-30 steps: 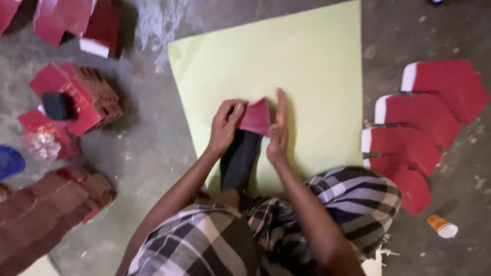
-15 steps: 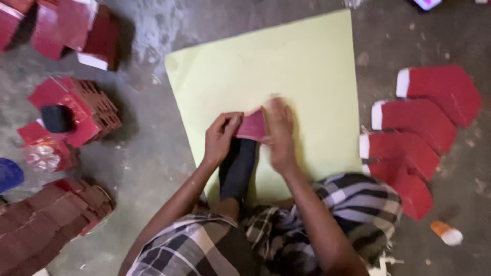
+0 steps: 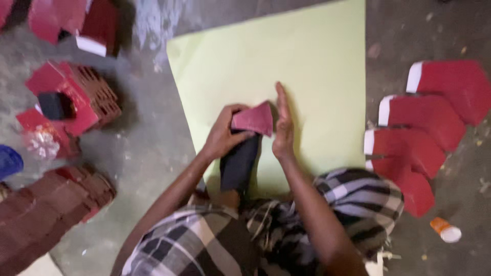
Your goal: The person sits on the floor and repeatedly folds red and white paper packs by hand. They align edges, press folds, and stack finished units on the floor beside a light green work mat.
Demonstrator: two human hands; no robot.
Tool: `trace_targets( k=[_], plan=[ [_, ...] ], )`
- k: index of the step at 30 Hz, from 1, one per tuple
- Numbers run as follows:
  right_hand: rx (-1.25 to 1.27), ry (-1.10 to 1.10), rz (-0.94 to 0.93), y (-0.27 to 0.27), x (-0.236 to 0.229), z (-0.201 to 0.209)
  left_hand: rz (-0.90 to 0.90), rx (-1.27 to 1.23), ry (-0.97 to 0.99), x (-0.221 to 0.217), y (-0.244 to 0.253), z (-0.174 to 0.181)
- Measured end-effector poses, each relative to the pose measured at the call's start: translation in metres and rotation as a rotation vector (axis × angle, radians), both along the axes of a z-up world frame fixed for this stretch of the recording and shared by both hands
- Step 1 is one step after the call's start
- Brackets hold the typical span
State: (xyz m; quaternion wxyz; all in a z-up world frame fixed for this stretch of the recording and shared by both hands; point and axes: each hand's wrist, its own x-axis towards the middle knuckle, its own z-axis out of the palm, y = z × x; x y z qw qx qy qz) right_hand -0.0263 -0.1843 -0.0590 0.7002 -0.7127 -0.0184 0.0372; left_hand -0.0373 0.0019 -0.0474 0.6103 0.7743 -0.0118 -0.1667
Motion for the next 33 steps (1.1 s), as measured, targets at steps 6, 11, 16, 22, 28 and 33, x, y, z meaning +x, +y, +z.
trace_targets(
  k=[6, 11, 16, 22, 28, 33],
  plan=[
    [-0.473, -0.134, 0.005, 0.0, -0.022, 0.02, 0.023, -0.137, 0.192, -0.004, 0.001, 0.01],
    [-0.94, -0.348, 0.125, -0.005, -0.025, 0.031, -0.108, 0.137, 0.126, 0.016, 0.014, 0.04],
    [-0.979, -0.421, 0.102, -0.002, -0.017, 0.024, -0.023, 0.139, 0.228, 0.039, 0.011, 0.05],
    [-1.005, -0.429, 0.114, -0.003, -0.017, 0.019, -0.087, 0.387, 0.212, 0.053, 0.009, 0.049],
    [-1.028, -0.46, 0.103, -0.005, -0.017, 0.023, -0.109, 0.471, 0.254, 0.062, 0.008, 0.055],
    [-1.058, -0.457, 0.113, -0.004, -0.018, 0.025, -0.184, 0.436, 0.053, 0.057, 0.007, 0.055]
  ],
)
